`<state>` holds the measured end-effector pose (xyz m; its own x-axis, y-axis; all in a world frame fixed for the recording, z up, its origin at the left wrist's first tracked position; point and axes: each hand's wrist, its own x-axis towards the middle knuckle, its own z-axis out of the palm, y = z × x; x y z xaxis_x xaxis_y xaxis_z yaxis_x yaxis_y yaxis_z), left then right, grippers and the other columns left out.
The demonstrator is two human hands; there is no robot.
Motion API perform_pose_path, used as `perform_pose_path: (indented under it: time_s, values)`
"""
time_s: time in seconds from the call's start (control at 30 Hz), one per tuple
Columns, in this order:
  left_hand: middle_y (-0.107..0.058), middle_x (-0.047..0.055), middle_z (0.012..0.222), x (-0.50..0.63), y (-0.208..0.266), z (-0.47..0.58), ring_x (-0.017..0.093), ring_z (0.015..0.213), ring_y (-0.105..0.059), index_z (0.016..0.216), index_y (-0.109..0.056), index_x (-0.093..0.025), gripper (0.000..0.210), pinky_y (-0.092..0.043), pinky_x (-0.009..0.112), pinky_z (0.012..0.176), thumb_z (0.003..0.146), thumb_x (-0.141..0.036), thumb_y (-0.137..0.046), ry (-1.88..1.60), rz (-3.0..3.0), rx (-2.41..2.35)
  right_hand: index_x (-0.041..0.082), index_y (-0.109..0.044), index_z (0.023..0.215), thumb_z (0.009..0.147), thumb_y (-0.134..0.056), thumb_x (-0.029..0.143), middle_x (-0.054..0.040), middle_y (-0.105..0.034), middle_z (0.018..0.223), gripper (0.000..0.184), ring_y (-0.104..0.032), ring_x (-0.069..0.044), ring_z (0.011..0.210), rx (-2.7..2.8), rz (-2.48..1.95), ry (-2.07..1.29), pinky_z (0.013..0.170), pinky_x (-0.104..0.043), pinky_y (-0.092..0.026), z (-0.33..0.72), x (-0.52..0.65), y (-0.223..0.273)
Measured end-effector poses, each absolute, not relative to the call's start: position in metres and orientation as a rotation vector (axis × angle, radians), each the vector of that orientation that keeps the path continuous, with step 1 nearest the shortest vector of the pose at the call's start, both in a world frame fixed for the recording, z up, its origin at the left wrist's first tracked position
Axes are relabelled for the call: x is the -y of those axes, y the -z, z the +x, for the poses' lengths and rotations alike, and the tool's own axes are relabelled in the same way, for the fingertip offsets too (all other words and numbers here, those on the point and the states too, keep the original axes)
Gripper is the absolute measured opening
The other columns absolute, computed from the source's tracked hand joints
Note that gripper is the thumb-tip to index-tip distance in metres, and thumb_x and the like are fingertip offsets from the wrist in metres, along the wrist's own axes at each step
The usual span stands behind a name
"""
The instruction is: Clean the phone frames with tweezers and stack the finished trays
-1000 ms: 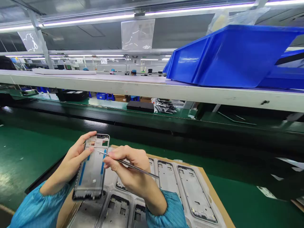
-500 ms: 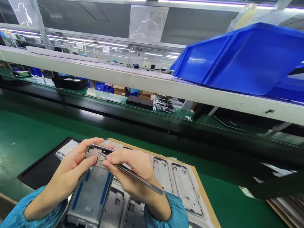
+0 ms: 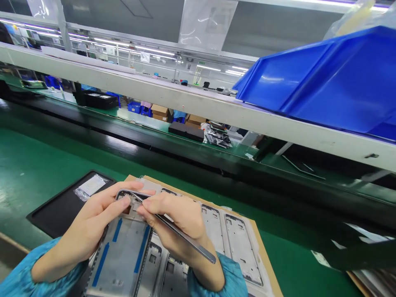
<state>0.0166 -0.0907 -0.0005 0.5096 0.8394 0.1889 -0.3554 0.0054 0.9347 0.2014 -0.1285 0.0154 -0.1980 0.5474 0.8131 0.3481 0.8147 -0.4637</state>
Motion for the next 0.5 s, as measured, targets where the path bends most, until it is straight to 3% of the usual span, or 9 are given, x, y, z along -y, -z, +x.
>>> perform_pose_path:
  time_s: [0.23,0.5]
  values:
    - [-0.076,0.006,0.124,0.09,-0.001,0.021,0.03,0.121,-0.066,0.112,-0.076,-0.024,0.025,-0.051,0.04,0.104,0.096,-0.037,-0.062,-1.044,1.293,-0.526,0.022,-0.065,0.097,0.086,-0.07,0.001,0.0003,-0.073,0.078,0.024,-0.074,-0.014,0.073,1.879,-0.705,-0.035,0.072,-0.021,-0.062,0.199,0.131,-0.018]
    - [-0.076,0.004,0.122,0.091,-0.001,0.022,0.026,0.111,-0.07,0.105,-0.077,-0.025,0.02,-0.055,0.031,0.091,0.095,-0.034,-0.064,-1.041,1.252,-0.539,0.023,-0.06,0.099,0.088,-0.068,0.003,0.0,-0.074,0.08,0.023,-0.075,-0.016,0.075,1.994,-0.799,0.259,0.072,-0.021,-0.063,0.197,0.144,-0.025]
